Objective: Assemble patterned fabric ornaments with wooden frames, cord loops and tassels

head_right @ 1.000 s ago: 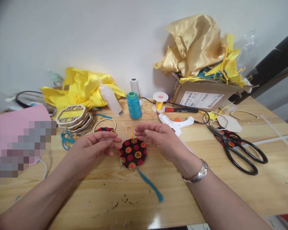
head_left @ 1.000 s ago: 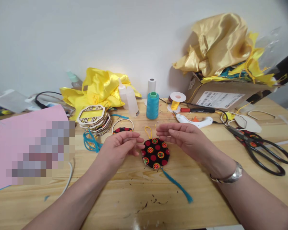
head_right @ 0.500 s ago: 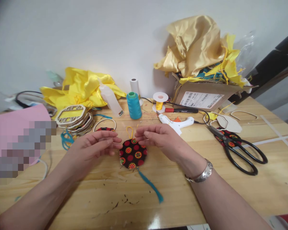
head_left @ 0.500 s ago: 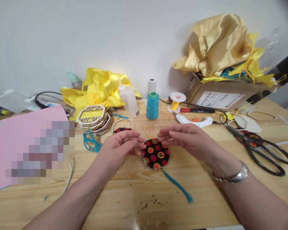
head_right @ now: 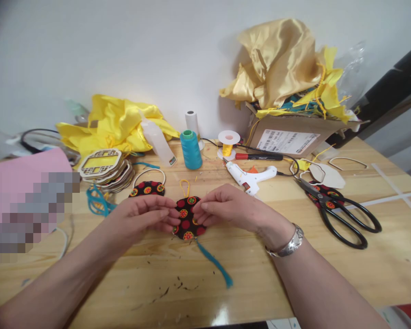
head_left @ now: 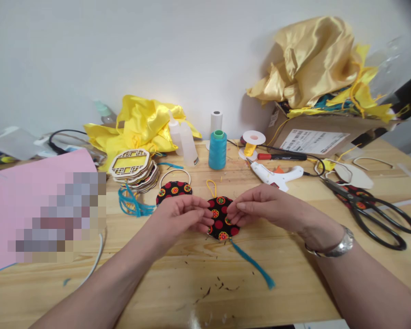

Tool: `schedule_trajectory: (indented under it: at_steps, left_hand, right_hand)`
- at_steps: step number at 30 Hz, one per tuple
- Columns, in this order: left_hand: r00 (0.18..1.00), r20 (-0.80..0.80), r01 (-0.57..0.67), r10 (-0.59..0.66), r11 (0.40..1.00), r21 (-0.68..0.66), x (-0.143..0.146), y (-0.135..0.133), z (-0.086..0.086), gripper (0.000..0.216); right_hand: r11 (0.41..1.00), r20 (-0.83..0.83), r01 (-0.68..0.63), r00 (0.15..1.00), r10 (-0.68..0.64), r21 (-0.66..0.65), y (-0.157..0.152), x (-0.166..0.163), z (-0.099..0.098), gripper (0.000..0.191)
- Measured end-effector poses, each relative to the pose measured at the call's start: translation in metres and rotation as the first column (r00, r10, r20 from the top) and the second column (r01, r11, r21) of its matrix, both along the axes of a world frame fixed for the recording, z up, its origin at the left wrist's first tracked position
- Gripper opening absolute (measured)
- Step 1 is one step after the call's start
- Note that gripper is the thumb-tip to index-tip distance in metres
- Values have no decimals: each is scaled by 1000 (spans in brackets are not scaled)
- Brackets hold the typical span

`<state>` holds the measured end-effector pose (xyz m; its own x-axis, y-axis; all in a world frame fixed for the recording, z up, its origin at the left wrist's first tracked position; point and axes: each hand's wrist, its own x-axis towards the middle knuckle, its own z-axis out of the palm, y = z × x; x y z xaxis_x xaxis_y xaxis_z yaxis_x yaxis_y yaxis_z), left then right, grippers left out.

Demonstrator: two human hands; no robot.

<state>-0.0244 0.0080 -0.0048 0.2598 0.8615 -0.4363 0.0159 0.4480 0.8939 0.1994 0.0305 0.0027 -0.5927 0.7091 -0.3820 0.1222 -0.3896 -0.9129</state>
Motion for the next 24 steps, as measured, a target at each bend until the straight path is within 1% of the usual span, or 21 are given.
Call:
schedule_trajectory:
  at_steps: [2, 4, 6, 7, 10, 14, 16, 17, 19, 20, 21, 22, 23, 24]
  left_hand:
    - [999, 25, 26, -27, 1000, 10, -1, -2, 2, 14]
    - [995, 19, 99, -99, 995, -5, 0, -4, 5, 13]
    - [985, -11, 169, -169, 985, -42, 2, -6, 6, 14]
    - [982, -27, 184, -186, 981, -57, 3, -7, 6, 14]
    - [982, -53, 179, -183, 981, -78, 6, -8, 5, 15]
    - [980, -71, 180, -186, 980, -85, 6, -7, 4, 17]
    - [983, -72, 164, -169, 984, -71, 4, -5, 5, 17]
    - [987, -69, 142, -145, 989, -49, 3, -3, 5, 17]
    - [993, -97, 66, -61, 997, 41, 1, -2, 6, 16]
    - [989, -148, 30, -13, 993, 114, 0, -1, 6, 16]
    - [974, -224, 10, 38, 977, 211, -1, -1, 5, 16]
    - [938, -336, 29, 85, 946, 322, -1, -2, 4, 17]
    - [881, -455, 94, 131, 893, 439, -1, -3, 2, 18]
    - [820, -544, 195, 179, 806, 559, -1, -3, -1, 25]
  right_hand:
    - [998, -56, -43, 997, 45, 47, -2, 1, 2, 22]
    - [991, -96, -107, 989, 115, 77, -4, -1, 3, 24]
    - [983, -85, -165, 982, 172, 83, -6, -3, 1, 24]
    - [981, -67, -179, 981, 184, 79, -7, -5, -1, 24]
    - [976, -21, -205, 978, 207, 73, -7, -9, -5, 24]
    - [970, 13, -221, 975, 221, 104, -6, -9, -5, 24]
    - [975, -22, -194, 980, 198, 109, -5, -7, -5, 25]
    - [983, -69, -150, 985, 157, 104, -5, -6, -5, 25]
    - [998, -194, 0, 981, 13, 66, -3, -4, -7, 25]
    - [995, -238, 87, 969, -73, 48, -2, -5, -9, 25]
    - [985, -248, 166, 957, -149, 51, -1, -5, -10, 25]
    - [969, -218, 227, 955, -201, 99, 0, -7, -11, 24]
    - [943, -155, 261, 960, -232, 208, 0, -8, -12, 23]
    - [896, -75, 249, 968, -238, 368, 0, -10, -13, 23]
